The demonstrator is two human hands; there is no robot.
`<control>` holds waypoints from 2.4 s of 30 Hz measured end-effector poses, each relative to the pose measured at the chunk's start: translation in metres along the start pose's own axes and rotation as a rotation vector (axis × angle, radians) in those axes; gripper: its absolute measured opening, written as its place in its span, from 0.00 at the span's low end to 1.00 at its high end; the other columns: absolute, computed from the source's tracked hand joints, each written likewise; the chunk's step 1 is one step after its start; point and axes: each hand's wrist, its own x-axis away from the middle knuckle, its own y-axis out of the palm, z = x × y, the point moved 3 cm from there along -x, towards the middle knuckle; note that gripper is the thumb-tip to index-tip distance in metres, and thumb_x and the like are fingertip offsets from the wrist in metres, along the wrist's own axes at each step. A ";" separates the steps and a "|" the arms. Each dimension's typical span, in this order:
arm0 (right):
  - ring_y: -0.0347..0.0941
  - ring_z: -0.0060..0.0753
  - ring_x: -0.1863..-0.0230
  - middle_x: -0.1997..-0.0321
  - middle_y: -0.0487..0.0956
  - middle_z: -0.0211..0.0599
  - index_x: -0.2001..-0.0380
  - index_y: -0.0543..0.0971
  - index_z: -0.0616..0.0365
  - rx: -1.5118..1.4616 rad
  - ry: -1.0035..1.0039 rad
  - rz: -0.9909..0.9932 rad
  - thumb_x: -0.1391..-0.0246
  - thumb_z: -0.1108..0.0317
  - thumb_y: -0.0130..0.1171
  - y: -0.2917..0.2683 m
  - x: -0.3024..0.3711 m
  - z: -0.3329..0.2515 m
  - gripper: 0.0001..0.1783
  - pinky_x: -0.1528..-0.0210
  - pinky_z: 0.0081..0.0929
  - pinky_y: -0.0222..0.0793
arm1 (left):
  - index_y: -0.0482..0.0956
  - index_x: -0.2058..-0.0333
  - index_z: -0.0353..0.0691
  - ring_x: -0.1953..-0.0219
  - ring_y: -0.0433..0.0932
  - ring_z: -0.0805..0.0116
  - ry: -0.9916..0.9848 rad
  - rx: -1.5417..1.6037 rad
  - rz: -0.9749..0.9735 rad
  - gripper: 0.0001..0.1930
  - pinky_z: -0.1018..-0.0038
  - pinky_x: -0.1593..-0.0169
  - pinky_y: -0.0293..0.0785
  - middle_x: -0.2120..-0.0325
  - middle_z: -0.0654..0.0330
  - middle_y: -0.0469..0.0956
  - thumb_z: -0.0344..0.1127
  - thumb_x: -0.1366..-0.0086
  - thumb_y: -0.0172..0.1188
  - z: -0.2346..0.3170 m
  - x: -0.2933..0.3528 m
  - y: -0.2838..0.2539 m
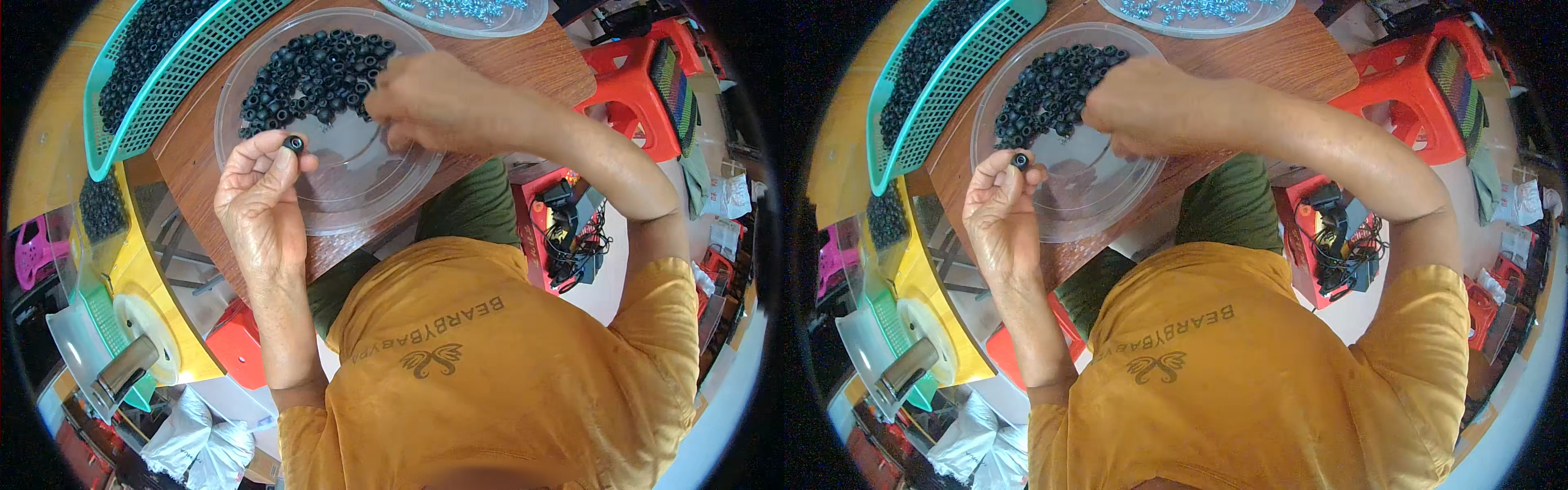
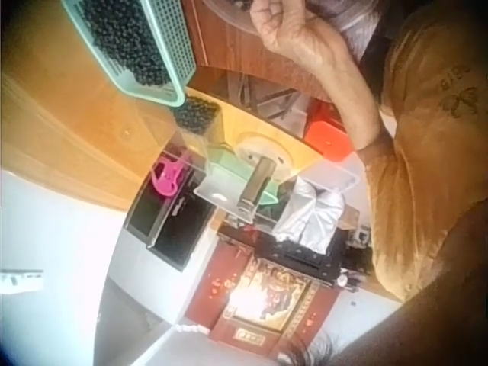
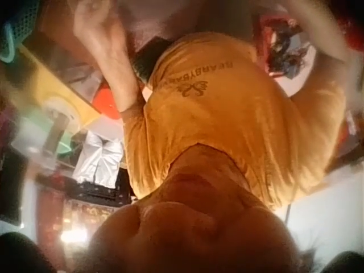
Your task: The person assembles small black components by inserting metal springs into them by hand and placing them onto a plastic tray.
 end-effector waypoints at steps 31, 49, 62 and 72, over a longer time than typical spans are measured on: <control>0.72 0.15 0.72 0.75 0.77 0.30 0.72 0.78 0.64 -1.158 0.296 0.378 0.53 0.77 0.58 0.015 -0.002 -0.034 0.03 0.70 0.15 0.68 | 0.74 0.66 0.29 0.70 0.77 0.65 -0.022 0.177 0.041 0.09 0.71 0.62 0.77 0.70 0.54 0.77 0.18 0.47 0.59 -0.016 0.018 0.014; 0.73 0.16 0.72 0.75 0.78 0.29 0.73 0.80 0.61 -1.495 0.536 0.398 0.56 0.77 0.61 0.024 0.002 -0.033 0.04 0.70 0.13 0.68 | 0.73 0.66 0.30 0.72 0.78 0.67 0.078 0.118 0.095 0.10 0.76 0.64 0.77 0.71 0.54 0.77 0.17 0.48 0.61 -0.020 0.020 0.018; 0.74 0.21 0.72 0.73 0.78 0.30 0.71 0.78 0.62 -1.490 0.481 0.368 0.56 0.77 0.62 0.024 0.003 -0.032 0.06 0.68 0.16 0.70 | 0.73 0.67 0.30 0.72 0.78 0.67 0.060 0.099 0.085 0.10 0.76 0.64 0.77 0.72 0.53 0.77 0.17 0.49 0.61 -0.020 0.022 0.020; 0.69 0.40 0.72 0.72 0.74 0.43 0.69 0.78 0.64 -0.232 0.010 0.751 0.61 0.78 0.62 0.017 0.007 -0.051 0.10 0.72 0.29 0.64 | 0.72 0.68 0.32 0.73 0.77 0.67 0.022 0.141 0.120 0.08 0.75 0.64 0.76 0.72 0.56 0.76 0.18 0.47 0.60 -0.018 0.021 0.022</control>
